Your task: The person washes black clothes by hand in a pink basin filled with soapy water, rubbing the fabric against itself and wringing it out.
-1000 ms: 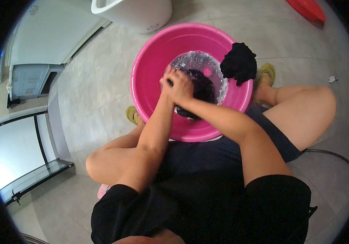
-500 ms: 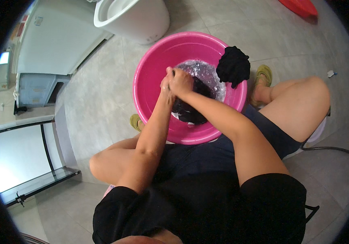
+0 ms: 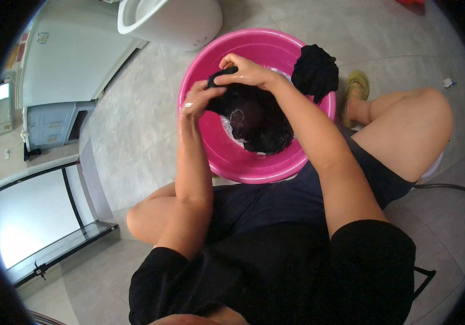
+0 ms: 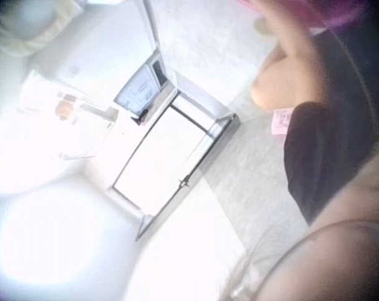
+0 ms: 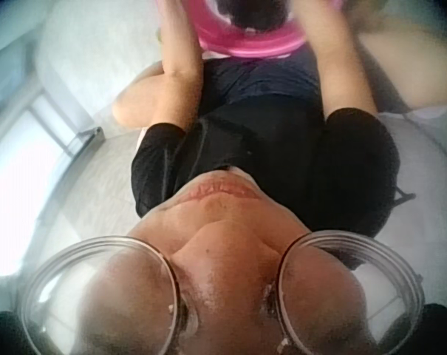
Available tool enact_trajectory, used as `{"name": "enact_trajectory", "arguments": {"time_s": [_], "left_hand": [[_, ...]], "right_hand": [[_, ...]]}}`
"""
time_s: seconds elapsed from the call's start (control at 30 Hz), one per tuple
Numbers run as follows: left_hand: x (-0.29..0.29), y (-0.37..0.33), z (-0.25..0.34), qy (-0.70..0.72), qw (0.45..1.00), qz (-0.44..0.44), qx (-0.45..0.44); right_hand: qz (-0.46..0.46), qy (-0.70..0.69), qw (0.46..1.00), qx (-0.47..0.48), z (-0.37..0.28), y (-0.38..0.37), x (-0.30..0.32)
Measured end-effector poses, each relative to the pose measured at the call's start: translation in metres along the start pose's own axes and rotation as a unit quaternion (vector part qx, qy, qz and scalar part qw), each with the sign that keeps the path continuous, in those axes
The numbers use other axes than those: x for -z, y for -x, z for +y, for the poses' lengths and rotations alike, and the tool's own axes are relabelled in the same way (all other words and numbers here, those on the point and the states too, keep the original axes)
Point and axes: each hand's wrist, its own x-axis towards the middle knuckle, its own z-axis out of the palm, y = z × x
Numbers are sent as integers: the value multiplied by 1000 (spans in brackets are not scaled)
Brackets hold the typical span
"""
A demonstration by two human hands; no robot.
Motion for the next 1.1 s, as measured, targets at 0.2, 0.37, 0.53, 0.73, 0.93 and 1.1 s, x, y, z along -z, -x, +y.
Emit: {"name": "enact_trajectory", "arguments": {"time_s": [0.2,0.37,0.53,0.73,0.93,1.1], "left_hand": [[12,21,31,296,943,22,-150],[18,24,27,548,814,5,-193],[26,-21,-54,641,742,184,-60],[3,-67,-153,635,772,32,4],[-91,-53,-75,602,797,43,37],[-22,-30,-100,580,790,-154,-121]], "right_hand": [[-213,273,916,-201,55,15,-9],[111,292,924,-221,105,40,7],[269,165,942,111,68,25,-36],[216,274,900,262,14,38,-129],[463,267,844,42,41,21,-43],[313,237,914,103,-3,29,-112]]}}
